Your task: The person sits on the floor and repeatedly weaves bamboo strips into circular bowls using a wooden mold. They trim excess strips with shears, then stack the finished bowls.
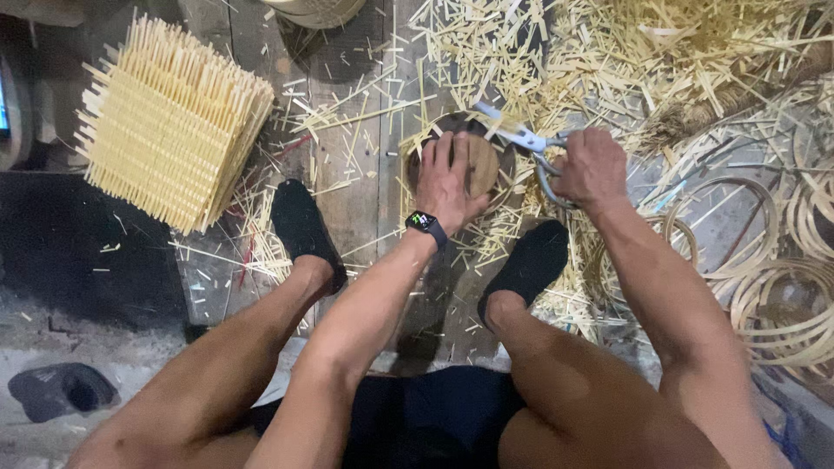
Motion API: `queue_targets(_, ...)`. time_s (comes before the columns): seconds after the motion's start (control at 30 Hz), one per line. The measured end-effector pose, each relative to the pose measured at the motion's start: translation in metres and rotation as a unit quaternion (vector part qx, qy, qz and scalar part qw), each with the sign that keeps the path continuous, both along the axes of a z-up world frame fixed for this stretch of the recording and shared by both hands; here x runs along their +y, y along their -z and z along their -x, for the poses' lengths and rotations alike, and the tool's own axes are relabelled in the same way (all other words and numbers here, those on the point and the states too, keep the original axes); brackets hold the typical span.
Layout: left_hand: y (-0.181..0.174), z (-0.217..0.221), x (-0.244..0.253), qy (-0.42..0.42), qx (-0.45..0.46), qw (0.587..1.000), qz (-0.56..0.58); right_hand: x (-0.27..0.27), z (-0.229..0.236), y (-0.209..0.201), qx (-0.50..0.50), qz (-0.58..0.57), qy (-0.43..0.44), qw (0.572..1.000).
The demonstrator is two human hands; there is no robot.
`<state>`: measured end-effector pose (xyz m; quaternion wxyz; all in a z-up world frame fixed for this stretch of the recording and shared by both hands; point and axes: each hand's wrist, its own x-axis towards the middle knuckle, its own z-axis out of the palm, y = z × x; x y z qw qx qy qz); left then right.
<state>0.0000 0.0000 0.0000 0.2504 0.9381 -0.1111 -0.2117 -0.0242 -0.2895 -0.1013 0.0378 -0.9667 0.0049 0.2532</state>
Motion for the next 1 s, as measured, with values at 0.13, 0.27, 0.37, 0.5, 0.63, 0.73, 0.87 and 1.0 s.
queue_targets(0.13, -0.005, -0.005, 0.018, 0.091, -0.089, 0.989, 0.072, -0.001, -0.01, -0.058, -0.003, -0.006, -0.026, 1.0)
queue_targets(0.27, -0.006, -0.015, 0.023, 0.151, -0.074, 0.981, 0.092, 0.016, -0.017, -0.063, -0.161, -0.009, -0.096, 0.982)
queue_targets(0.37, -0.007, -0.012, 0.025, 0.188, -0.088, 0.977, 0.05, 0.013, -0.013, -0.048, -0.044, -0.021, -0.023, 0.999)
queue_targets(0.5, -0.009, 0.011, 0.01, -0.028, -0.12, 0.989, 0.082, -0.008, 0.006, -0.048, -0.132, -0.061, -0.015, 0.989)
queue_targets(0.63, -0.004, 0.017, -0.007, -0.102, -0.06, 0.989, 0.087, 0.001, -0.001, -0.058, -0.115, -0.036, -0.054, 0.991)
queue_targets(0.73, -0.003, 0.011, -0.003, -0.019, -0.043, 0.997, 0.062, 0.017, -0.004, -0.062, -0.092, -0.007, -0.063, 0.994)
queue_targets(0.87, -0.011, 0.007, 0.006, 0.003, -0.092, 0.994, 0.062, 0.015, -0.013, -0.072, 0.008, -0.007, -0.015, 1.0)
queue_targets(1.0, -0.011, 0.016, -0.006, -0.128, -0.075, 0.987, 0.053, 0.013, -0.013, -0.073, -0.004, -0.007, -0.024, 1.0)
